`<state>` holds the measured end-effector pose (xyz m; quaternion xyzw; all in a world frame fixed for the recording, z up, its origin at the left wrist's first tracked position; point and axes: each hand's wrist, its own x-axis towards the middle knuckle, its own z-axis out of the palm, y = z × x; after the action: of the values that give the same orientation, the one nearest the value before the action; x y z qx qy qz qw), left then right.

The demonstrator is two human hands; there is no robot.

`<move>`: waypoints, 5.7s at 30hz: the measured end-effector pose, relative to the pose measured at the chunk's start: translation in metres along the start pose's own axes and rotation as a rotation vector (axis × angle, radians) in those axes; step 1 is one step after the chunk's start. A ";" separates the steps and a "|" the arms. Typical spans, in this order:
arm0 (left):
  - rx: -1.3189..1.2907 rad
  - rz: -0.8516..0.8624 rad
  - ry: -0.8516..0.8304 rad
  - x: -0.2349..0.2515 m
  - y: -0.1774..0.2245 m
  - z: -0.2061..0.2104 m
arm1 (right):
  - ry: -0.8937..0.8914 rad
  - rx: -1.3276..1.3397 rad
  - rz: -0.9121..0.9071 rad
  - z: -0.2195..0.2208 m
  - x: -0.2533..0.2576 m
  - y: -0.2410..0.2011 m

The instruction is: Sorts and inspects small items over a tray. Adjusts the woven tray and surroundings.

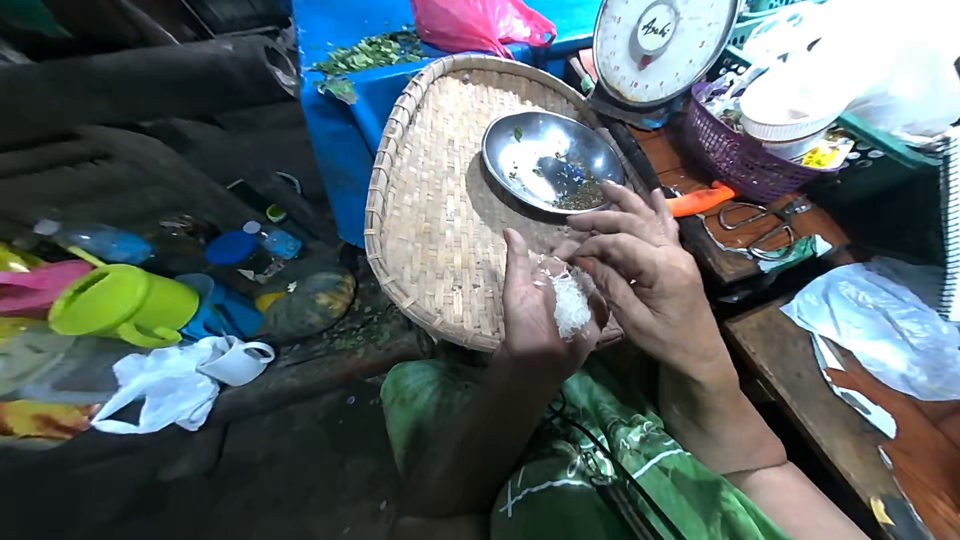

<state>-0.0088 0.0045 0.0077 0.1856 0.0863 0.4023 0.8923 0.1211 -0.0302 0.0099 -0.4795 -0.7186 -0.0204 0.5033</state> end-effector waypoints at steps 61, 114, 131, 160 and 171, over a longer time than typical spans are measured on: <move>-0.201 0.266 -0.153 0.007 0.010 -0.010 | -0.228 0.201 -0.098 -0.024 -0.007 -0.001; -0.073 0.153 -0.103 0.006 0.002 -0.011 | -0.090 0.165 -0.004 0.002 -0.005 -0.004; -0.151 0.184 -0.004 0.006 0.007 -0.008 | -0.245 0.147 -0.074 -0.045 -0.009 -0.001; -0.158 0.131 -0.027 0.008 0.006 -0.004 | -0.096 0.027 0.079 -0.007 -0.003 0.009; -0.137 0.112 -0.042 0.005 0.005 -0.004 | -0.199 0.043 0.014 -0.011 -0.004 0.006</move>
<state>-0.0099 0.0121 0.0061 0.1369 0.0294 0.4525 0.8807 0.1333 -0.0351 0.0093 -0.4733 -0.7618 0.0463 0.4398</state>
